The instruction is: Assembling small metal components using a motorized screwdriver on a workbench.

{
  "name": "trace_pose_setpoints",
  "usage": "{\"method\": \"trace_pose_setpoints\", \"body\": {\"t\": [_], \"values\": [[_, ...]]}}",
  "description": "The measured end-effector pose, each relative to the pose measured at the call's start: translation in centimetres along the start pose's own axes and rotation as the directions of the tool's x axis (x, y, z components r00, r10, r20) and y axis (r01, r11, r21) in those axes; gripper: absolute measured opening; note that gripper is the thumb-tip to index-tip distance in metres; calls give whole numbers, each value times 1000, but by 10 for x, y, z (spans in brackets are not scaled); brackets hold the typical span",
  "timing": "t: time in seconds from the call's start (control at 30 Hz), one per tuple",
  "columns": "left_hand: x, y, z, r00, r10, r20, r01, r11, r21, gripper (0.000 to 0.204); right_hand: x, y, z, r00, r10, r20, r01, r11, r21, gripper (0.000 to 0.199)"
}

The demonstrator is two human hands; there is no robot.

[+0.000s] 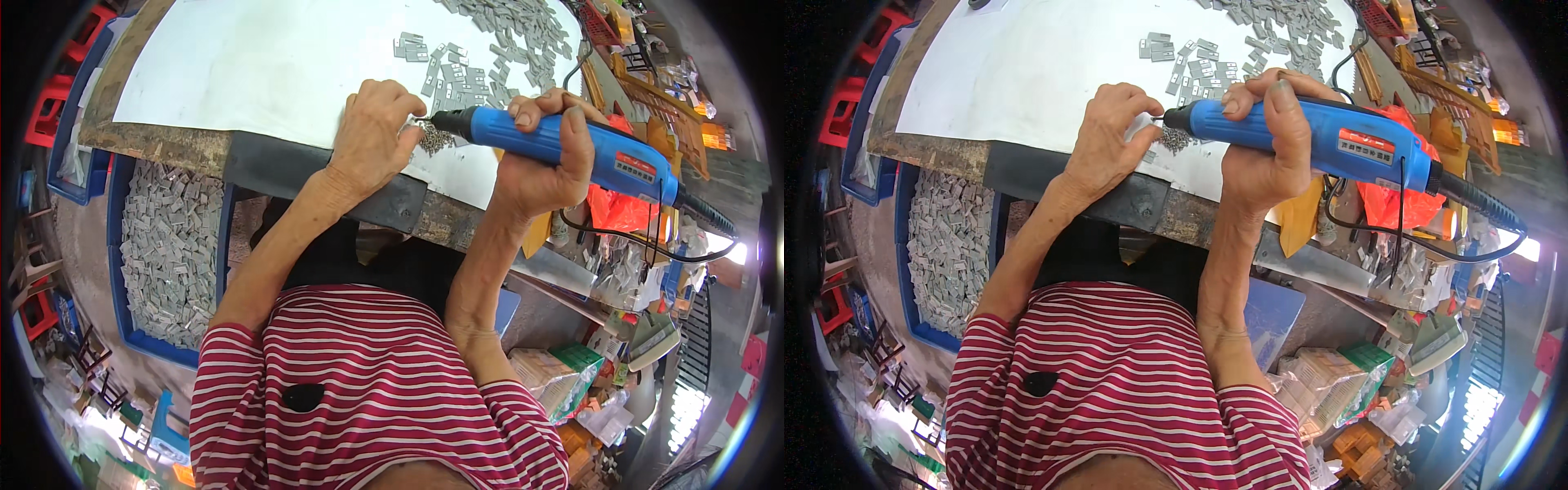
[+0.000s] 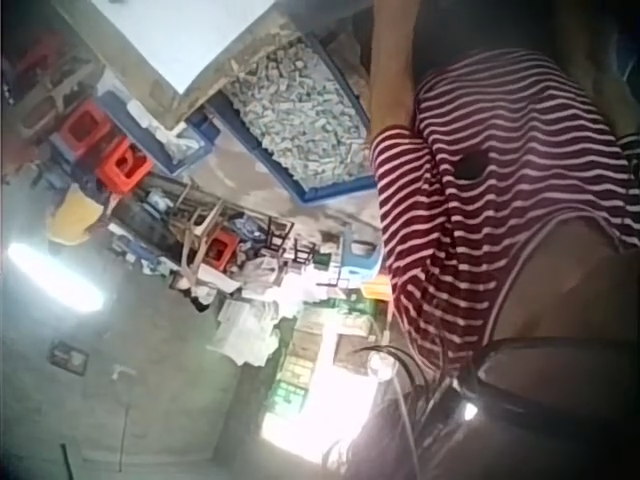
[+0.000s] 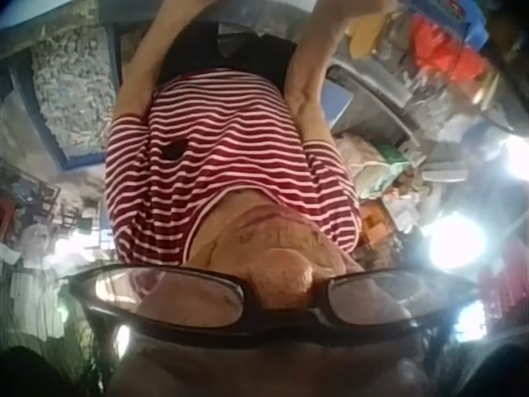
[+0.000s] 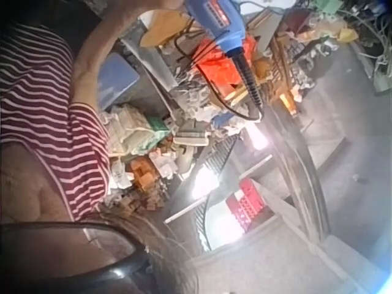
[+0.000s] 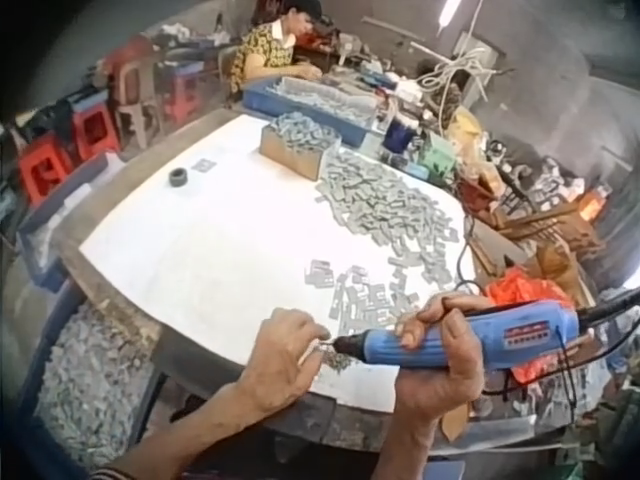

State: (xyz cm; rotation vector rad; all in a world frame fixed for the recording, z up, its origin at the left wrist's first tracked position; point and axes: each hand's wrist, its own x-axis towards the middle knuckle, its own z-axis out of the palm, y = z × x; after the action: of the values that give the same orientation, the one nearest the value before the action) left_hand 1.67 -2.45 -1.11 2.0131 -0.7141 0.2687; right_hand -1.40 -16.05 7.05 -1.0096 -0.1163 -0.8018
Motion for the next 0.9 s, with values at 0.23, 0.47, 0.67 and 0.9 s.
{"method": "trace_pose_setpoints", "body": {"t": [0.23,0.47,0.67,0.9], "values": [[0,-4,0,998,-55,30,55,998,-6,14,1,3,-3,999,22,-23,-22,999,29,19],[-1,-5,-1,998,-49,26,50,999,-13,12,0,3,-4,999,15,-41,-15,1000,23,18],[-1,-7,3,999,-16,-43,15,999,-36,9,-2,0,-8,1000,25,-4,-25,1000,2,18],[-1,-4,0,999,-18,-33,16,999,-39,10,-3,0,-14,998,55,44,-55,998,-3,19]]}}
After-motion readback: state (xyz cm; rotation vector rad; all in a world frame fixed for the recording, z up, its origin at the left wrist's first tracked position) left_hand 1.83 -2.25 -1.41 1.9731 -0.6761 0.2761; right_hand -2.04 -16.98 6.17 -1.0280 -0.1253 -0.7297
